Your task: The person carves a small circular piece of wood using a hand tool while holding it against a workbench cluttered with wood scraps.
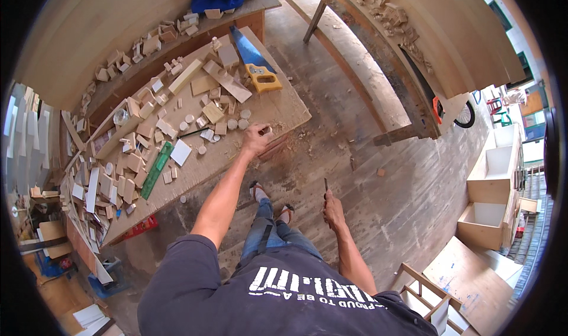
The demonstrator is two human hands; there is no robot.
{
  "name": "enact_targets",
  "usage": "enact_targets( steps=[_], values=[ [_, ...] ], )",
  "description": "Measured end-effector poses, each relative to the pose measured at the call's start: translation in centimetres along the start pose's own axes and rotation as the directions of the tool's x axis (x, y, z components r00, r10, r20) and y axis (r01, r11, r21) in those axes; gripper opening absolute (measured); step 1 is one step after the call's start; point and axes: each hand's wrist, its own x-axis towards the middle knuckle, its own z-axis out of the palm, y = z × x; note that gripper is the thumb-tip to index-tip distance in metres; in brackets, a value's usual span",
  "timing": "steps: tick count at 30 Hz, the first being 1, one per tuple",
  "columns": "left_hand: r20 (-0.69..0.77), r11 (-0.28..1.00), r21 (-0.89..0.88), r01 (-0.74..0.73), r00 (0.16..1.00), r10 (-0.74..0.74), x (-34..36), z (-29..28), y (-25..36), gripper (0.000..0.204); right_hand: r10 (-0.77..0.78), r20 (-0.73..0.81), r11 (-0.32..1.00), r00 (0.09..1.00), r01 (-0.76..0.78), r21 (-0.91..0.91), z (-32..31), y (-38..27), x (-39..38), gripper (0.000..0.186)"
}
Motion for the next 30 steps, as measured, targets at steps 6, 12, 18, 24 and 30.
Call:
enact_targets(
  steps=[6, 12, 18, 24, 30],
  values=[
    [0.328, 0.359, -0.848, 0.39, 0.918, -0.221, -4.1, -3.0, 6.6, 0.038, 0.079, -0.026, 0.996, 0.997, -0.078, 0.036, -1.8, -2.0, -2.7, 0.059],
    [0.255, 0.111, -0.956, 0.271, 0.957, -0.137, -6.4, -5.4, 8.5, 0.041, -0.066, 0.028, 0.997, 0.997, 0.067, -0.032, -0.7, -4.0, -1.1, 0.059],
    [0.195, 0.105, -0.97, 0.217, 0.962, -0.19, -7.4, -7.8, 8.0, 0.039, -0.113, 0.112, 0.991, 0.987, 0.121, -0.062, 2.2, -9.4, -1.5, 0.059],
    [0.206, -0.049, -0.979, 0.2, 0.943, -0.26, -7.7, -9.6, 6.9, 0.034, -0.167, 0.186, 0.979, 0.968, 0.185, -0.088, 4.9, -11.3, -0.3, 0.059],
    [0.212, 0.066, -0.966, 0.252, 0.908, -0.362, -9.6, -9.5, 3.6, 0.042, -0.144, 0.199, 0.982, 0.969, 0.165, -0.092, 5.6, -11.2, 1.6, 0.058]
  ],
)
